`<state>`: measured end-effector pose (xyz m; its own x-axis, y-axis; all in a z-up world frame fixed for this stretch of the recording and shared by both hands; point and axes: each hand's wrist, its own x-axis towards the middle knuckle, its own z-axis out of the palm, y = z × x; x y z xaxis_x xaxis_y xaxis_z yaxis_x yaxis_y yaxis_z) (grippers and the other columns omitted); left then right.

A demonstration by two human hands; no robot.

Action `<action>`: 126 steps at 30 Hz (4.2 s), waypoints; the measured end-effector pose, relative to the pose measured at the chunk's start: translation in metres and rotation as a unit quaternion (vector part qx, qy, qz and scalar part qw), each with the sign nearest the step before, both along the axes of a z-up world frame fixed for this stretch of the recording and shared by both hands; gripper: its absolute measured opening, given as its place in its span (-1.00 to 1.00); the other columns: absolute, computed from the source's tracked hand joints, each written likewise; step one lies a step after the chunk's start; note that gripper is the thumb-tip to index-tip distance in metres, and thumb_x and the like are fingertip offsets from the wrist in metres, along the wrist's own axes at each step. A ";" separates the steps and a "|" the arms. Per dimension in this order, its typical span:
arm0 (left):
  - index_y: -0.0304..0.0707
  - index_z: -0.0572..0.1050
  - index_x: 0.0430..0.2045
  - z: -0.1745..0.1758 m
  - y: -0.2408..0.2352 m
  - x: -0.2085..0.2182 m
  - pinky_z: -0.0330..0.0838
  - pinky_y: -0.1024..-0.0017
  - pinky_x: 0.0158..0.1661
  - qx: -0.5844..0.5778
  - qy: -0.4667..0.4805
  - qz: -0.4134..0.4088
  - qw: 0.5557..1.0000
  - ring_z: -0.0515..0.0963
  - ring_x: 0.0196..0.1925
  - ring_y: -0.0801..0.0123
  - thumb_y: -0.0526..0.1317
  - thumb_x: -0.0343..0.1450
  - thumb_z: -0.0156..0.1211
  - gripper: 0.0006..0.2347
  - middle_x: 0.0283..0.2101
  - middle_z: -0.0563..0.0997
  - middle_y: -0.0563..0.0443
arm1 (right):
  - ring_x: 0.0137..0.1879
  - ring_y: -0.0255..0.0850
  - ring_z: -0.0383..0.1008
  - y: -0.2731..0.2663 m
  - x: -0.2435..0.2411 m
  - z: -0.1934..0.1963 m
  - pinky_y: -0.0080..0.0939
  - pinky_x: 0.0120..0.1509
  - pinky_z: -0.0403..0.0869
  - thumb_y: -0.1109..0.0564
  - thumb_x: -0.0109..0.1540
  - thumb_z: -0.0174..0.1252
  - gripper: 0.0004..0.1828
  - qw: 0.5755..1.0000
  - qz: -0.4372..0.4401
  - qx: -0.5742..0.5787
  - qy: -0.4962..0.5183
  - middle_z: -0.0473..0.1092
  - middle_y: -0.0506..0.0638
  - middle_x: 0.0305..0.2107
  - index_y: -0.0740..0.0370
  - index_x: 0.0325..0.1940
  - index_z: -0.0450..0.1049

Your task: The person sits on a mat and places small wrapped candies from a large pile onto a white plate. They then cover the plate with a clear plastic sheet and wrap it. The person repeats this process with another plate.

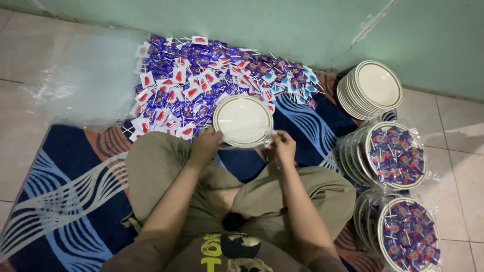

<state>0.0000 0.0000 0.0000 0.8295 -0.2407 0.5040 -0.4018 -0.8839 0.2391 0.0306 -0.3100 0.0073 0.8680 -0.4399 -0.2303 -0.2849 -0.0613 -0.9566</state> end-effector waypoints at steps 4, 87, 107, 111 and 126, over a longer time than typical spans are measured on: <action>0.00 0.44 -0.14 0.014 -0.005 -0.005 0.53 0.23 -0.03 -0.031 0.239 -0.001 0.971 0.63 -0.05 0.16 -0.28 0.30 0.32 -0.71 -0.21 0.55 0.01 | -0.23 -0.07 0.56 0.009 -0.001 0.015 -0.01 -0.06 0.67 0.19 0.31 0.13 -0.82 0.962 -0.021 0.272 0.023 0.43 0.12 -0.30 0.18 -0.01 0.52; -0.09 0.52 -0.40 -0.047 0.007 0.073 0.55 0.08 -0.27 -0.010 0.020 0.244 0.969 0.45 -0.03 0.08 -0.15 0.18 0.33 -0.79 -0.22 0.38 0.05 | 0.19 0.20 0.50 -0.013 0.027 -0.036 0.15 0.24 0.46 -0.06 0.30 0.08 -0.60 0.947 0.103 -0.220 0.211 0.53 0.20 0.01 0.06 0.17 0.55; 0.03 0.43 -0.12 -0.025 -0.023 0.076 0.42 0.04 0.00 -0.059 0.097 0.183 0.977 0.31 0.33 0.07 -0.20 0.27 0.22 -0.70 0.15 0.38 0.03 | 0.25 0.28 0.42 -0.041 0.079 -0.026 0.18 0.28 0.44 -0.03 0.14 0.27 -0.46 0.953 0.076 -0.270 0.111 0.42 0.30 0.04 0.19 0.17 0.51; 0.03 0.44 -0.11 -0.029 -0.050 0.117 0.37 0.11 0.02 -0.074 0.060 0.109 0.989 0.31 0.35 0.12 -0.19 0.30 0.18 -0.72 0.13 0.39 0.06 | 0.37 0.40 0.21 -0.075 0.110 -0.032 0.35 0.38 0.32 -0.11 0.10 0.40 -0.26 0.921 0.089 -0.359 0.126 0.19 0.29 0.20 0.05 0.33 0.39; 0.25 0.17 0.37 0.047 -0.226 0.295 0.16 -0.50 0.14 0.158 0.238 -0.085 0.954 -0.21 0.56 -0.28 -0.18 0.08 0.61 -0.08 0.55 -0.17 -0.20 | 0.57 0.48 -0.36 -0.100 0.225 0.025 0.84 0.31 0.00 0.12 -0.05 0.51 0.34 0.738 0.202 -0.641 0.054 -0.20 0.27 0.50 -0.34 0.62 -0.17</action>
